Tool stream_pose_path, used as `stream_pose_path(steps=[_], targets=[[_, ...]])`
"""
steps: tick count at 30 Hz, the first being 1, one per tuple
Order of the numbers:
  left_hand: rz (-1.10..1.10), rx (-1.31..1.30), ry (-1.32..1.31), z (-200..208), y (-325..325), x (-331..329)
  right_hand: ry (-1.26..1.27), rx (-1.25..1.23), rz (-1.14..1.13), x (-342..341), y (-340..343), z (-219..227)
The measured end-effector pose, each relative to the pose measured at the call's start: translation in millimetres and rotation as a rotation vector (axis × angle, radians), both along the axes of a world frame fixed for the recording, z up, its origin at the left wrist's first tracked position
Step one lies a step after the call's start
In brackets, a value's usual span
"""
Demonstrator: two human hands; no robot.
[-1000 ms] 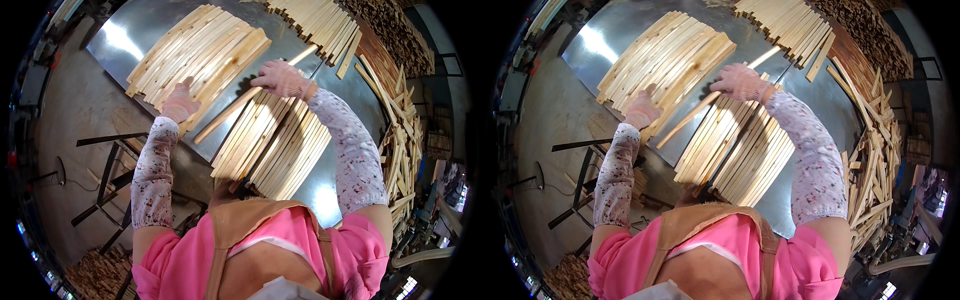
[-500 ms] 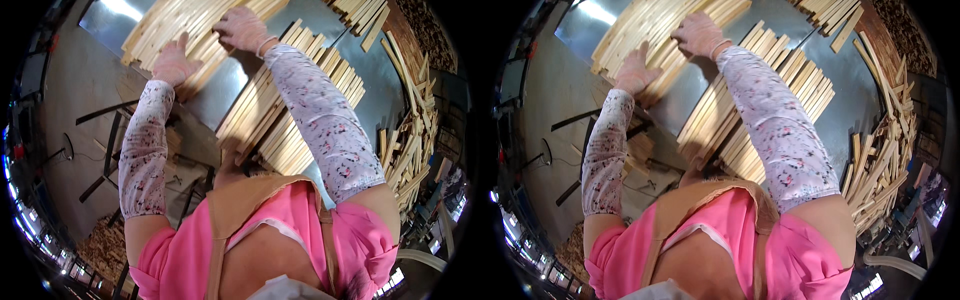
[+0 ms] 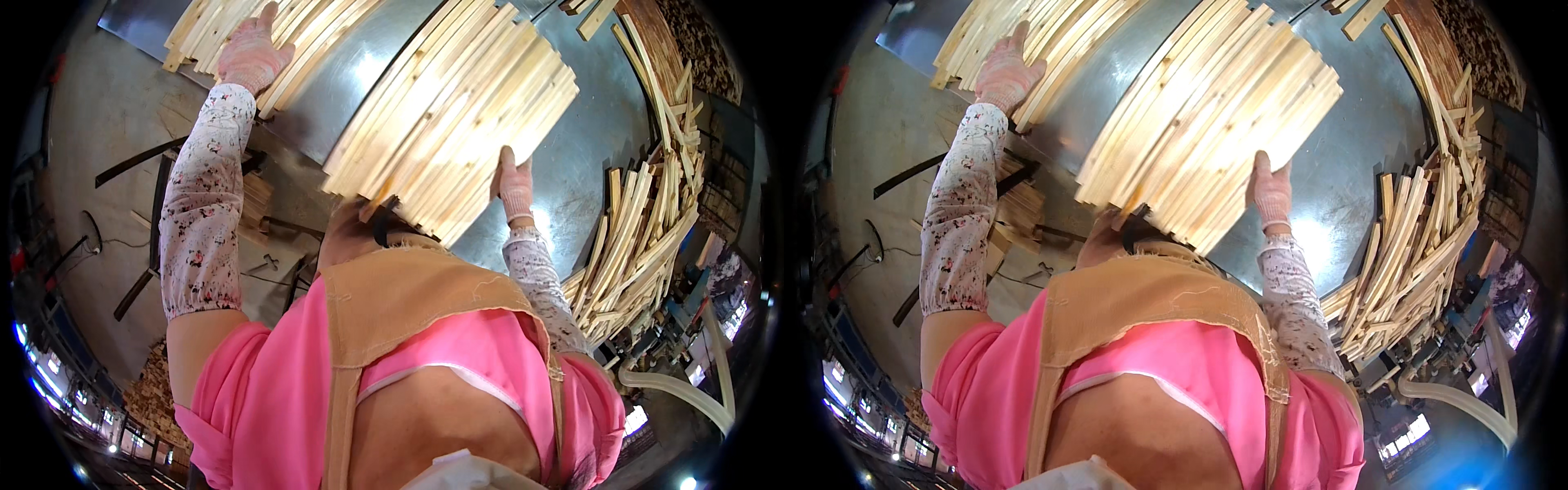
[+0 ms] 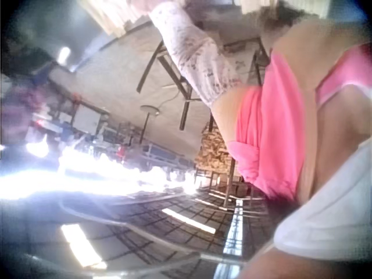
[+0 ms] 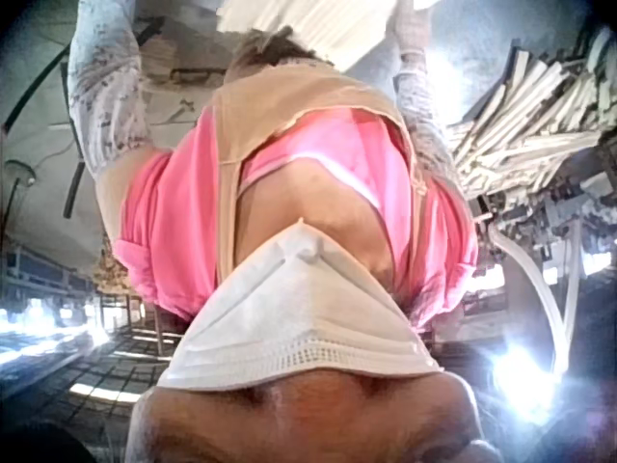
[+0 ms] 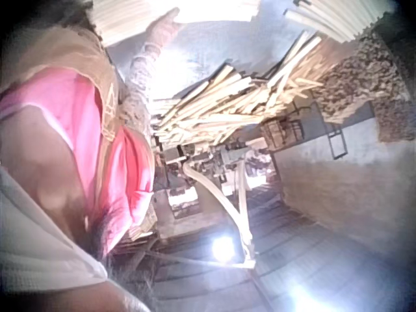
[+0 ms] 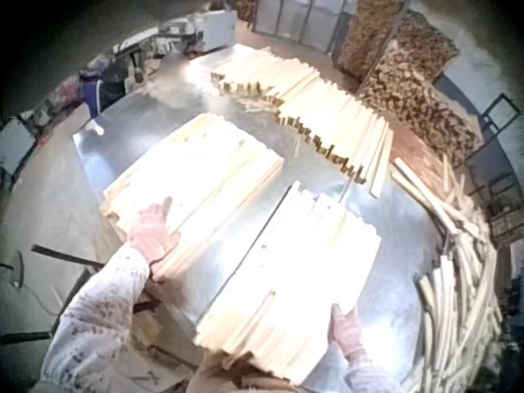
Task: The person sorts thin wooden strips on a metal table, picking them up from a disorganized pile and arranging them into neat stacks. The person repeatedly gathers strips, aligns them, and places them into organized piles on the left side of the table.
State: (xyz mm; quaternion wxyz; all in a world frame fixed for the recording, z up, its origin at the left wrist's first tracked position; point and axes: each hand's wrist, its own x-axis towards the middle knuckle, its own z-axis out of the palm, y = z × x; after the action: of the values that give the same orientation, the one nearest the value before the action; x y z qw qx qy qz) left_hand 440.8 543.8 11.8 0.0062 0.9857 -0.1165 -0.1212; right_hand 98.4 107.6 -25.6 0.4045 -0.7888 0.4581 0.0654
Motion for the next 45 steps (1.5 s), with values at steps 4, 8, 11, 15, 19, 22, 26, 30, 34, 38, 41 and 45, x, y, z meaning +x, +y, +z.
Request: stream_pose_path(steps=[4, 8, 11, 15, 19, 22, 26, 30, 34, 38, 41, 45], targets=[[0.007, 0.054, -0.014, 12, -8, 3, -0.086, 0.222, 0.099, 50, 40, 4], [0.013, 0.033, 0.027, 29, -12, 8, -0.068, 0.12, 0.189, 69, 60, 11], [0.06, 0.043, 0.078, 43, -13, 4, 0.005, -0.001, 0.109, 97, 31, 45], [-0.157, 0.067, -0.069, 41, -47, -25, -0.268, -0.55, 0.498, 215, -3, 58], [-0.346, -0.568, -0.294, -16, -66, -99, -0.148, -0.754, 0.725, 340, -24, 38], [-0.294, -0.597, -0.346, 7, -87, -125, 0.085, -0.525, 0.726, 378, -37, 29], [-0.267, -0.461, -0.237, 0, -84, -132, -0.284, -0.102, 0.463, 382, -45, 40], [-0.276, -0.56, -0.39, 15, -115, -108, -0.487, -0.07, 0.514, 335, 41, 93], [-0.597, -0.628, -0.749, 105, -146, -46, -0.836, 0.315, 0.833, 311, 91, 173], [-0.668, 0.206, -0.343, 156, -124, -15, -0.459, -0.148, 1.486, 295, 74, 172], [-0.73, 0.433, -0.074, 106, -122, -25, -0.52, -0.586, 1.219, 261, 51, 172], [-0.149, 0.35, -0.154, 61, -49, -34, -0.501, -0.452, 0.628, 173, -3, 112]])
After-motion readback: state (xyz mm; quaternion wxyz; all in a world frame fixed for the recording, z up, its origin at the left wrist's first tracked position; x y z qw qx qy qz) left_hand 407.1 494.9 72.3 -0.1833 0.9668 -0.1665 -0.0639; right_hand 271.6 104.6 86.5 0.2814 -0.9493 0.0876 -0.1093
